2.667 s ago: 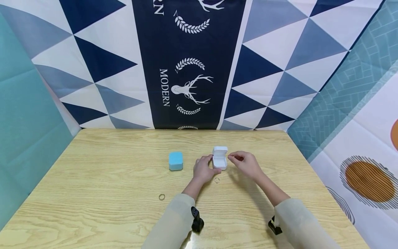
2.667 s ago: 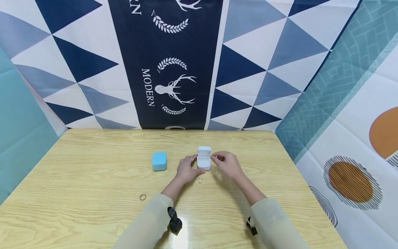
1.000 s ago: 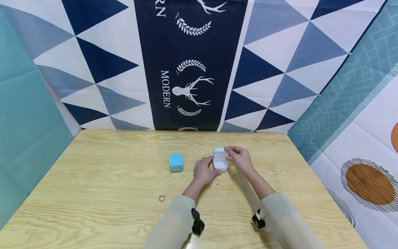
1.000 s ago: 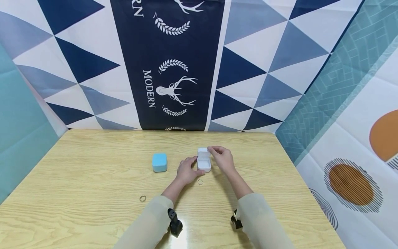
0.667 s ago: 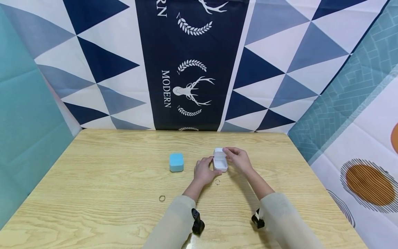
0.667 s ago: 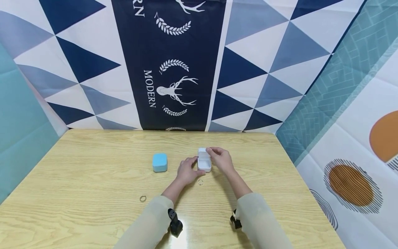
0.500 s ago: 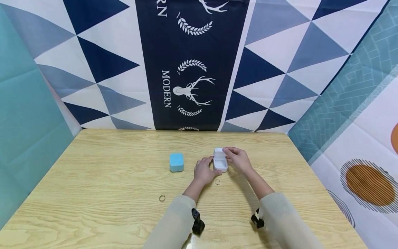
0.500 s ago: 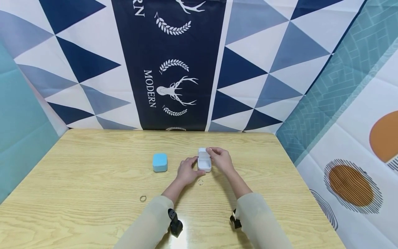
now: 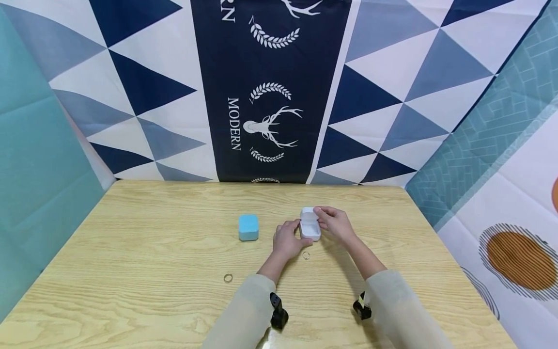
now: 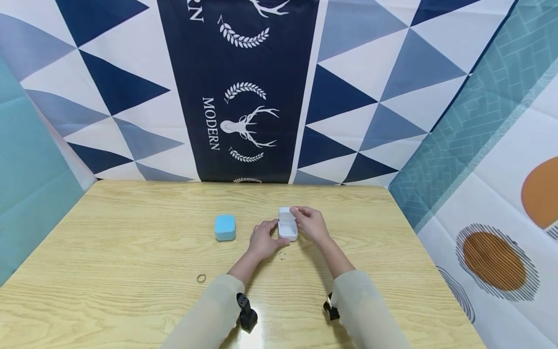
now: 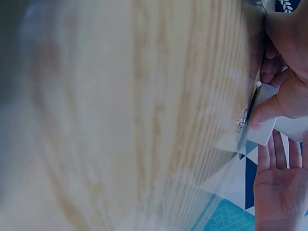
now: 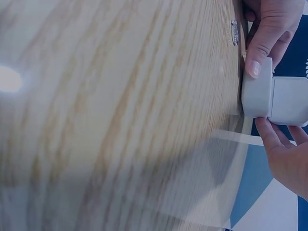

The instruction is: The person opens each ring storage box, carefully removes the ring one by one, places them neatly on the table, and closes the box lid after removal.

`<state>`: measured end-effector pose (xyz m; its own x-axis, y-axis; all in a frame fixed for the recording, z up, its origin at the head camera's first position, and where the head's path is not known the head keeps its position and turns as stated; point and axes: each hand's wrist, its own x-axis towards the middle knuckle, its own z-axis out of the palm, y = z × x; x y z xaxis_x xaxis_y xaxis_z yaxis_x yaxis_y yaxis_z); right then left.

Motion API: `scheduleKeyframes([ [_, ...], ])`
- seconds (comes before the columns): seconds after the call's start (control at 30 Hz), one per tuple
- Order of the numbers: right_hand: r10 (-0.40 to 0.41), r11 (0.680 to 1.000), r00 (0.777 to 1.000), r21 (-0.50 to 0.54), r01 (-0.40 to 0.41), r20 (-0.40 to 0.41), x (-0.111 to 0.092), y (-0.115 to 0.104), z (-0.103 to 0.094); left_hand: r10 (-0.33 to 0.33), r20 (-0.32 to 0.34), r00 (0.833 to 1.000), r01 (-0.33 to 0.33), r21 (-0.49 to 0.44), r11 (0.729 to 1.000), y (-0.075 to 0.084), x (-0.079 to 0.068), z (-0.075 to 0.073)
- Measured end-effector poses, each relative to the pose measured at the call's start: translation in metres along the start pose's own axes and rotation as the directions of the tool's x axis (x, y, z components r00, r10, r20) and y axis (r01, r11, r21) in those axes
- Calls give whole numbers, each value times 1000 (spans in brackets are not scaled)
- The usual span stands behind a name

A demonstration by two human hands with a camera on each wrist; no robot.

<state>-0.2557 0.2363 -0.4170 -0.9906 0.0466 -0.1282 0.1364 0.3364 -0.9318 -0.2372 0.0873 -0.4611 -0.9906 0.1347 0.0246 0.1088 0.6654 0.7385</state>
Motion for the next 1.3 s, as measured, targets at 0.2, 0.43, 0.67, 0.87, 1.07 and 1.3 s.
scheduleKeyframes([
  [0.2, -2, 1000, 1000, 20, 2, -3, -1, 0, -2, 7, -12, 1000, -7, -2, 1000, 1, 0, 0],
  [0.43, -10, 998, 1000, 58, 11, -6, -1, 2, 0, -7, -32, 999, 6, -17, 1000, 1, -1, 1],
  [0.67, -27, 996, 1000, 84, 27, -2, -2, 7, 2, -7, -38, 999, 6, -21, 1000, -2, -1, 2],
  [0.87, -50, 993, 999, 105, 50, -3, -5, 9, 4, -3, -47, 999, 2, -16, 1000, -2, -1, 1],
  [1.07, -73, 989, 997, 123, 76, -26, -6, 12, 4, 6, -56, 998, -6, 3, 1000, -1, 0, 1],
  [1.3, -73, 990, 997, 122, 77, -36, -6, 17, 2, 4, -44, 999, -4, -7, 1000, -1, 0, 3],
])
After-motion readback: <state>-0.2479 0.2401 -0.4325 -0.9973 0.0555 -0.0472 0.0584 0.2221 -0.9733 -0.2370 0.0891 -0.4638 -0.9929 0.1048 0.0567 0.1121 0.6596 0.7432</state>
